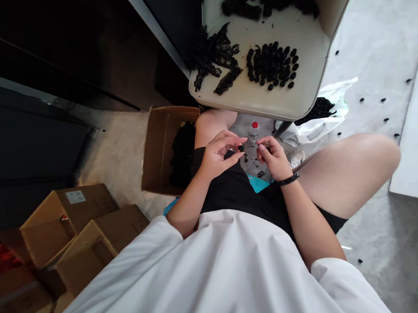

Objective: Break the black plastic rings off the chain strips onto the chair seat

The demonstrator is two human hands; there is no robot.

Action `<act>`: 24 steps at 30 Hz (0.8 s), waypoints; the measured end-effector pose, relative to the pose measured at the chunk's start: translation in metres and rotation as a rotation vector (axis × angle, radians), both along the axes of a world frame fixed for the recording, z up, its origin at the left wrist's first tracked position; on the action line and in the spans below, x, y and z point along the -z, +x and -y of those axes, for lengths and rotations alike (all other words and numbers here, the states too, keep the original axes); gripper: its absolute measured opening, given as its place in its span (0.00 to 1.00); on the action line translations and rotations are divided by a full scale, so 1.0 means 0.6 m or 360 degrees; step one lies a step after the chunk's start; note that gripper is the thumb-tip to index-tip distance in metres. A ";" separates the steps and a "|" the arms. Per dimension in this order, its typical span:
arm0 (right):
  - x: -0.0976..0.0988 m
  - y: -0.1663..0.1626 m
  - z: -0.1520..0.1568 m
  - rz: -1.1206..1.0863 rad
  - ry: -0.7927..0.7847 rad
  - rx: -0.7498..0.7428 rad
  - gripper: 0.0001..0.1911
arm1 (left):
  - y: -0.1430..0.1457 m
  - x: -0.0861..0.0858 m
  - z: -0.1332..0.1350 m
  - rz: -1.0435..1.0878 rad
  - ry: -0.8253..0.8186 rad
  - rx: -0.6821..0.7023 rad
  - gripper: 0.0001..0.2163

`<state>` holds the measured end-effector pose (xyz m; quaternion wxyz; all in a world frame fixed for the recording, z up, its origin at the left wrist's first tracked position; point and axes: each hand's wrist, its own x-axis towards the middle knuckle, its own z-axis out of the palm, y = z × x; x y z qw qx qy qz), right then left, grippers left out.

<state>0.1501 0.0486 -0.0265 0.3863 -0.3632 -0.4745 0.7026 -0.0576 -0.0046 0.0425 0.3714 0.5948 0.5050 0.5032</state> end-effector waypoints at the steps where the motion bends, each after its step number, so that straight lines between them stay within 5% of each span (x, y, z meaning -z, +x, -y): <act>1: 0.000 0.000 0.000 0.0032 0.0015 -0.0025 0.27 | 0.001 -0.005 0.003 -0.0040 -0.0037 -0.0012 0.18; 6: 0.010 -0.001 0.003 0.0154 -0.0027 -0.0008 0.32 | 0.003 -0.022 0.020 -0.0082 -0.0029 -0.0034 0.21; 12: 0.018 -0.010 0.018 0.0399 -0.0058 -0.0013 0.35 | 0.004 -0.030 0.007 -0.0071 0.0147 0.0024 0.10; 16: 0.026 -0.016 0.020 0.0620 0.0074 -0.0066 0.34 | -0.008 -0.009 -0.062 -0.0222 0.0153 0.0037 0.10; 24: 0.037 -0.011 0.021 0.0791 0.0197 -0.0131 0.29 | -0.010 0.068 -0.250 -0.0626 0.0261 -0.0316 0.12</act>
